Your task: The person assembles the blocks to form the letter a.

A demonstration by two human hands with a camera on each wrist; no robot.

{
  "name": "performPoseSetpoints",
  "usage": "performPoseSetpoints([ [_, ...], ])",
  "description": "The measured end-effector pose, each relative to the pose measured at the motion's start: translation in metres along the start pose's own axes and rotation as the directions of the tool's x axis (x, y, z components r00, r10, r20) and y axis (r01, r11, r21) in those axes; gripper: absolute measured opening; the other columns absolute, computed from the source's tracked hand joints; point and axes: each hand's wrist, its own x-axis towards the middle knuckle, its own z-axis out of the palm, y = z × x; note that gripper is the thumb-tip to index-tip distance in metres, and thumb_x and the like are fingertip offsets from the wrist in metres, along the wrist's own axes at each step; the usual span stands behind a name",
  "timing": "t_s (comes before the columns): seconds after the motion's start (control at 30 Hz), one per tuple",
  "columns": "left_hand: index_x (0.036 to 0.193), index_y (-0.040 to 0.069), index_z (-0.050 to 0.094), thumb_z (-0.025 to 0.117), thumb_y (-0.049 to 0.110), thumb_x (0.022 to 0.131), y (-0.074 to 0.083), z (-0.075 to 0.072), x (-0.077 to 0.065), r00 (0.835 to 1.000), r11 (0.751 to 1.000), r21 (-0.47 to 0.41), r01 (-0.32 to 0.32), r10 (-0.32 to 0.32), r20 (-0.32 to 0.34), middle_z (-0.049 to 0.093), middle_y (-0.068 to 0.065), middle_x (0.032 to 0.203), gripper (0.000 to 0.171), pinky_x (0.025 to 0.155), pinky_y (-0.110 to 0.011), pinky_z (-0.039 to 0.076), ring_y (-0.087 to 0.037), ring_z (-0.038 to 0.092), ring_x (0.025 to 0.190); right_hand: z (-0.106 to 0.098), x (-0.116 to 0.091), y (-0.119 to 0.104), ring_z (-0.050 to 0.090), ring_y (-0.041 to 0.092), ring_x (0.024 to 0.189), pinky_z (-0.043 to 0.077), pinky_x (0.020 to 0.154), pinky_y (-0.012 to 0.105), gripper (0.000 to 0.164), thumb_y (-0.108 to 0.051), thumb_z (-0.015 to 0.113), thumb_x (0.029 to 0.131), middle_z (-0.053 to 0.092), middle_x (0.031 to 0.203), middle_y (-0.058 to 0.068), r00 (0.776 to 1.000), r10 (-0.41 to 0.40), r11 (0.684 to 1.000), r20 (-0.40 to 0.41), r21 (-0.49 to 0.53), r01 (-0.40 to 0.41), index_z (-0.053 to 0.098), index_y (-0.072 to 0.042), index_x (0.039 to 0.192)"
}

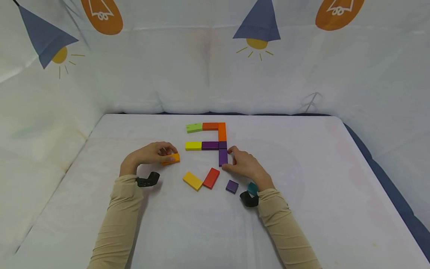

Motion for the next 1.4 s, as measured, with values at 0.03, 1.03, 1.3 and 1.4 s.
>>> performPoseSetpoints([
  [0.03,0.114,0.017,0.063,0.064,0.028,0.089,0.0000,0.0001,0.0001,1.000,1.000,-0.002,0.005,-0.005,0.000,0.057,-0.005,0.101,0.027,0.083,-0.032,0.043,-0.019,0.051,0.095,0.0000,-0.0001,-0.0001,0.049,0.018,0.070,0.040,0.060,0.026,0.060,-0.039,0.067,0.086,0.053,0.082,0.006,1.000,-0.001,1.000,-0.002,0.000,0.001,0.041,-0.010,0.132],
  [1.03,0.113,0.018,0.063,0.067,0.031,0.087,0.0006,0.0008,-0.0004,1.000,1.000,0.001,0.005,-0.005,-0.010,0.058,-0.004,0.103,0.030,0.086,-0.034,0.044,-0.020,0.052,0.097,0.0021,-0.0004,0.0000,0.049,0.018,0.070,0.040,0.059,0.027,0.058,-0.042,0.066,0.086,0.054,0.082,0.005,1.000,0.004,1.000,-0.029,-0.013,-0.005,0.042,-0.012,0.131],
  [1.3,0.115,0.017,0.062,0.066,0.028,0.088,0.0006,0.0003,-0.0024,1.000,1.000,0.002,-0.013,0.013,-0.008,0.058,-0.005,0.104,0.029,0.086,-0.034,0.043,-0.020,0.052,0.097,0.0017,-0.0007,0.0008,0.049,0.018,0.070,0.040,0.059,0.027,0.057,-0.041,0.065,0.087,0.053,0.082,0.005,1.000,-0.010,1.000,-0.028,-0.014,0.009,0.043,-0.012,0.130],
  [1.4,0.116,0.017,0.062,0.066,0.029,0.088,0.0014,0.0002,-0.0033,1.000,1.000,0.002,-0.005,0.005,-0.002,0.057,-0.005,0.107,0.031,0.088,-0.035,0.044,-0.021,0.052,0.099,0.0013,-0.0016,0.0001,0.049,0.018,0.070,0.040,0.060,0.027,0.057,-0.041,0.065,0.087,0.054,0.082,0.005,1.000,-0.009,1.000,-0.024,-0.009,0.009,0.042,-0.012,0.130],
])
